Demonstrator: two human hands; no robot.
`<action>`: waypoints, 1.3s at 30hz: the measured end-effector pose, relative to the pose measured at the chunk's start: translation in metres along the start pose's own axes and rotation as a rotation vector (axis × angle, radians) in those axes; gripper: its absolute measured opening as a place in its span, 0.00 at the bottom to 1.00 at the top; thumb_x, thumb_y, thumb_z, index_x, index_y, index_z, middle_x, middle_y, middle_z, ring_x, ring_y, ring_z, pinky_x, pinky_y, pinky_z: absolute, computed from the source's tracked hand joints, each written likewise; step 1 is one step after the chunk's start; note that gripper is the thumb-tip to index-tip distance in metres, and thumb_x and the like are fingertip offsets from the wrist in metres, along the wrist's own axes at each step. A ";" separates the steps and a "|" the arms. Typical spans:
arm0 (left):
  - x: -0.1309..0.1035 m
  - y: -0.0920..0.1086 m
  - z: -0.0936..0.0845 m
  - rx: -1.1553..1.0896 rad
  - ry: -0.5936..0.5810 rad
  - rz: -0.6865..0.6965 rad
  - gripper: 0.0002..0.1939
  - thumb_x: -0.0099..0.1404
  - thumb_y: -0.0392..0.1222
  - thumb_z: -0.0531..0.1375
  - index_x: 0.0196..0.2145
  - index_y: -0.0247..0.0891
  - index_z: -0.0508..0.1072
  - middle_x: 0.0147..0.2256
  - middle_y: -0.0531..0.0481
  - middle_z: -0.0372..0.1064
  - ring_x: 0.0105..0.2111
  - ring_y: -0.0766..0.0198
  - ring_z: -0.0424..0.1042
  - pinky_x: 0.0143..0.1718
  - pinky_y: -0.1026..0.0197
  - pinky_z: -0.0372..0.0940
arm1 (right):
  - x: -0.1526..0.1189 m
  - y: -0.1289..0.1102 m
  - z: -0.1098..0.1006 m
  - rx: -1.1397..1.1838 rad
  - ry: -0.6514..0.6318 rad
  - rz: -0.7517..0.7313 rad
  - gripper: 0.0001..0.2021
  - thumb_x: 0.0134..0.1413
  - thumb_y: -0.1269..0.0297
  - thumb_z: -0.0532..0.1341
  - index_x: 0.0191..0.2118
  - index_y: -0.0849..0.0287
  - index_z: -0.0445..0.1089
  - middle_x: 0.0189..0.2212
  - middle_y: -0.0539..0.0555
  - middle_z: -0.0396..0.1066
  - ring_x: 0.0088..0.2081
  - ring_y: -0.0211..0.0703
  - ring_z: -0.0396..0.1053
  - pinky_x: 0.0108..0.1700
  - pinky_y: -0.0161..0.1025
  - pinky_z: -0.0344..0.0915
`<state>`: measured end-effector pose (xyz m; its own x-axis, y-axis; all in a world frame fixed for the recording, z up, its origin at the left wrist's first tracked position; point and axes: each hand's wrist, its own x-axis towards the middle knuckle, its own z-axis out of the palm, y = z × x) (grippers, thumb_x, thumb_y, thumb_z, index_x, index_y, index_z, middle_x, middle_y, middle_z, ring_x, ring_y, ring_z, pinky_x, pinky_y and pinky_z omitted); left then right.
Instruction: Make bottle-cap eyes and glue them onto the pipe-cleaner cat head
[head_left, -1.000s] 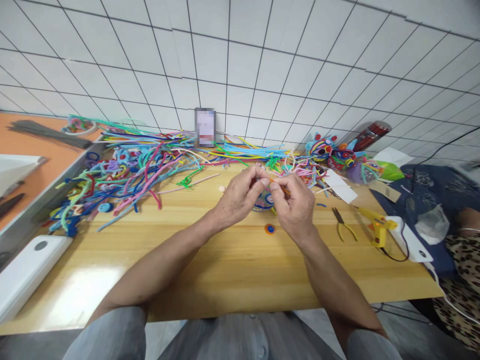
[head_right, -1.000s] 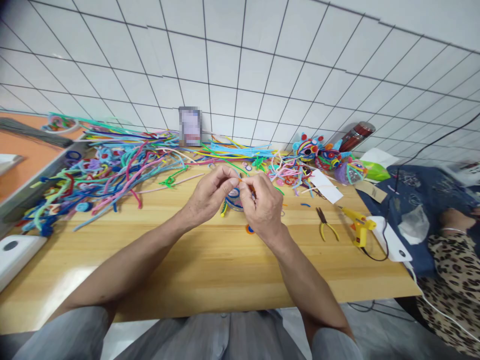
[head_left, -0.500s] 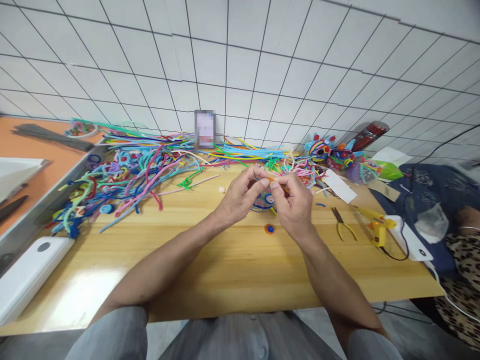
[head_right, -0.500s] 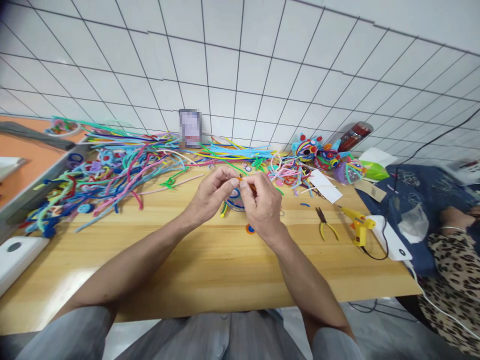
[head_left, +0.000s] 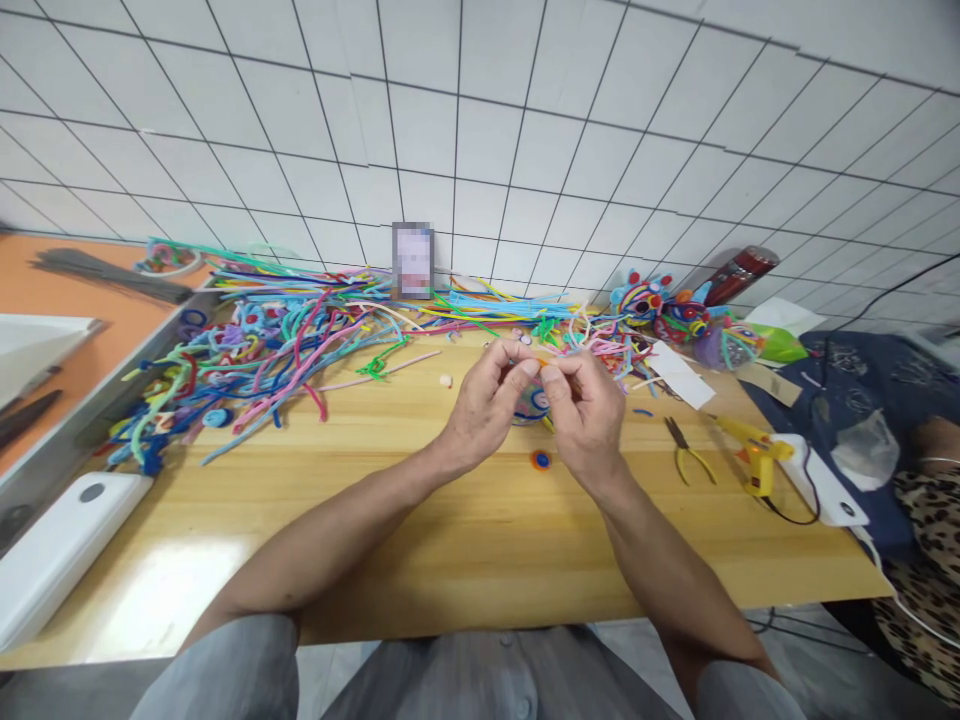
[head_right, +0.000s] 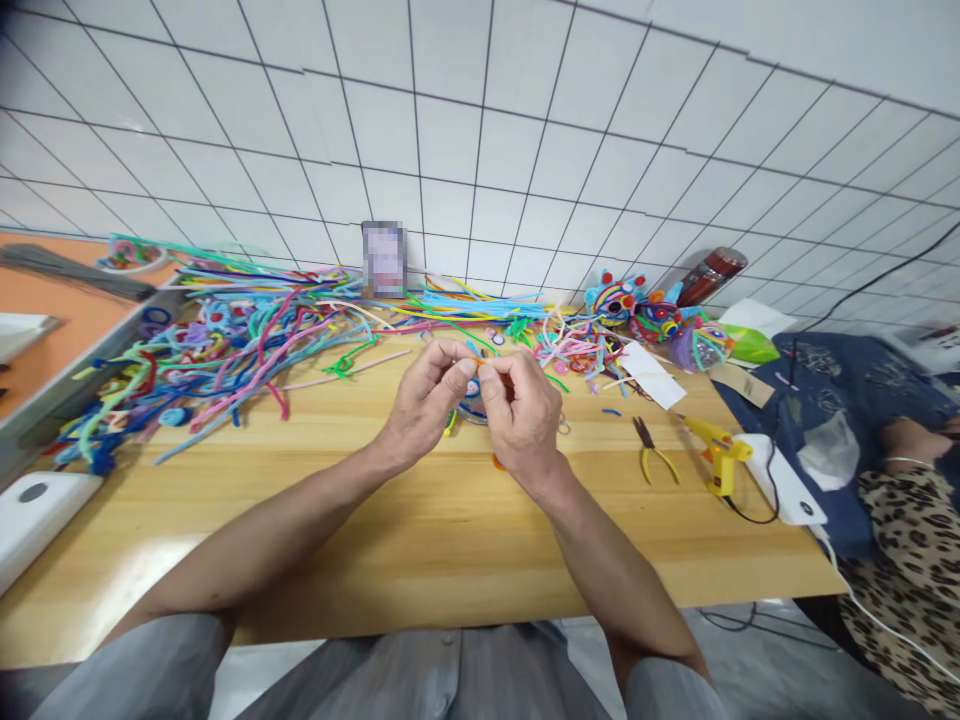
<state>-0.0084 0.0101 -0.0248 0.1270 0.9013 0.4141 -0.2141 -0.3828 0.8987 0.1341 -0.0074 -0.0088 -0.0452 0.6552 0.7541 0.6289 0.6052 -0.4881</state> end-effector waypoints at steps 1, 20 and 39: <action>-0.001 -0.002 0.001 -0.031 0.013 -0.025 0.15 0.75 0.55 0.61 0.42 0.40 0.70 0.34 0.53 0.70 0.30 0.67 0.69 0.31 0.66 0.66 | 0.000 0.001 0.000 -0.014 0.003 0.000 0.09 0.72 0.62 0.60 0.36 0.53 0.70 0.30 0.48 0.72 0.31 0.41 0.68 0.34 0.41 0.63; 0.007 0.003 -0.006 0.001 -0.075 0.048 0.21 0.75 0.62 0.60 0.37 0.41 0.69 0.31 0.53 0.68 0.30 0.65 0.67 0.33 0.62 0.66 | 0.000 0.001 0.000 -0.080 -0.002 -0.069 0.07 0.74 0.62 0.59 0.39 0.52 0.70 0.32 0.49 0.73 0.34 0.43 0.70 0.38 0.42 0.65; 0.009 0.011 -0.012 0.047 -0.110 0.140 0.18 0.75 0.58 0.62 0.38 0.40 0.71 0.33 0.52 0.72 0.32 0.66 0.70 0.36 0.63 0.67 | 0.003 -0.002 -0.007 -0.128 -0.012 -0.154 0.07 0.74 0.64 0.59 0.39 0.52 0.70 0.32 0.50 0.72 0.35 0.44 0.71 0.39 0.42 0.64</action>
<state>-0.0210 0.0167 -0.0129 0.2045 0.8121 0.5465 -0.1922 -0.5141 0.8359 0.1381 -0.0095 -0.0031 -0.1573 0.5655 0.8096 0.7075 0.6364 -0.3071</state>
